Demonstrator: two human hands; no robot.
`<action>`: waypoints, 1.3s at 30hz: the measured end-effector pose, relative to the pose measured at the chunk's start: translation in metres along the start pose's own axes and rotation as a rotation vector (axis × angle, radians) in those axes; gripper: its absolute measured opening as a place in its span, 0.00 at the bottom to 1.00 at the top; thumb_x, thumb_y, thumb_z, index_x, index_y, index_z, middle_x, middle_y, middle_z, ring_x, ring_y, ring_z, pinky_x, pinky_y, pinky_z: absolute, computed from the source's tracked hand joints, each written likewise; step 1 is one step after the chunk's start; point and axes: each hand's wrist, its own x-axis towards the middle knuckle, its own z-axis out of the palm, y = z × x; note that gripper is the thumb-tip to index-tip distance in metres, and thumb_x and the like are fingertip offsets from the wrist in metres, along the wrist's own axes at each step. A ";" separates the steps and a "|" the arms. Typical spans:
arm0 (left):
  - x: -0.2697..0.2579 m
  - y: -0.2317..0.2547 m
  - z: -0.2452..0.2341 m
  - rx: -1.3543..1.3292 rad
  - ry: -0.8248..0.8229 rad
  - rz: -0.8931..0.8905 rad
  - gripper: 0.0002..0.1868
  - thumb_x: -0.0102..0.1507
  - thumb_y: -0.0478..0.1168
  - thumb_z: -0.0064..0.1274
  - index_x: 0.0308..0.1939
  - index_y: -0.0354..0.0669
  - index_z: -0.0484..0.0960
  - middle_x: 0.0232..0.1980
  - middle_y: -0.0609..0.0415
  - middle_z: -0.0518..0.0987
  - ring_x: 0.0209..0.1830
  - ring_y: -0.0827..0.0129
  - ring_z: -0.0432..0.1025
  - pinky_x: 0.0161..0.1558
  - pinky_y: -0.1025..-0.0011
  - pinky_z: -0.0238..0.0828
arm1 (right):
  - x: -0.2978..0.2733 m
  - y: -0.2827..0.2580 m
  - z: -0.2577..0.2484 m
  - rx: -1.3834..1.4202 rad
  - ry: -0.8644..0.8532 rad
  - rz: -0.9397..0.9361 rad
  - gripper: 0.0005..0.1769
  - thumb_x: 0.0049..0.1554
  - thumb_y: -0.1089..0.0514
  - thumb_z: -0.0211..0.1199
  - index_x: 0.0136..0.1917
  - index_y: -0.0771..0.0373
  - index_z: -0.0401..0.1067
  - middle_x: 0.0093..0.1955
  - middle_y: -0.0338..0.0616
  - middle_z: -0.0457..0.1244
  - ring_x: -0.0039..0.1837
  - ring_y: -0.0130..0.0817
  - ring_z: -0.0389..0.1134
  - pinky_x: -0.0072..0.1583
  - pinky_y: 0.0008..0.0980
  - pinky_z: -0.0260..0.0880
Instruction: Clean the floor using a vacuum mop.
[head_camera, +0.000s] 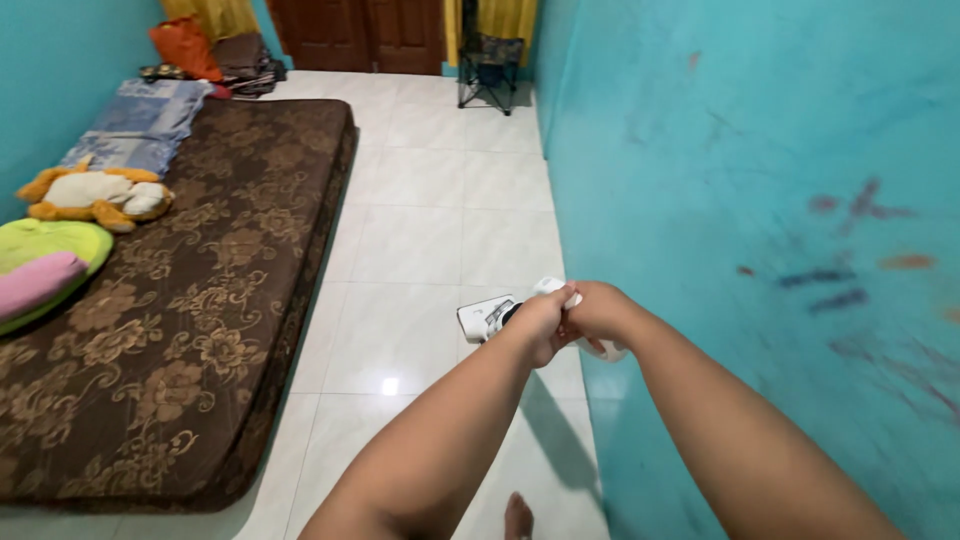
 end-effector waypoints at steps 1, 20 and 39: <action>0.020 0.003 -0.010 -0.008 0.014 0.005 0.21 0.71 0.53 0.43 0.53 0.36 0.73 0.44 0.47 0.77 0.40 0.64 0.74 0.54 0.68 0.75 | 0.021 0.002 0.000 -0.005 -0.014 -0.007 0.15 0.47 0.66 0.63 0.50 0.62 0.74 0.38 0.46 0.71 0.32 0.36 0.66 0.35 0.38 0.64; 0.275 0.247 -0.114 -0.079 0.133 0.219 0.24 0.71 0.54 0.43 0.56 0.36 0.74 0.46 0.50 0.78 0.41 0.66 0.72 0.47 0.68 0.73 | 0.369 -0.156 -0.069 0.050 -0.137 -0.157 0.12 0.51 0.69 0.52 0.46 0.68 0.74 0.33 0.52 0.66 0.31 0.40 0.64 0.32 0.41 0.61; 0.547 0.570 -0.289 -0.032 0.197 0.219 0.20 0.70 0.58 0.44 0.46 0.45 0.72 0.27 0.56 0.68 0.23 0.68 0.60 0.29 0.68 0.62 | 0.805 -0.339 -0.095 0.382 -0.204 -0.114 0.07 0.57 0.66 0.51 0.46 0.71 0.69 0.30 0.47 0.62 0.29 0.36 0.61 0.32 0.39 0.63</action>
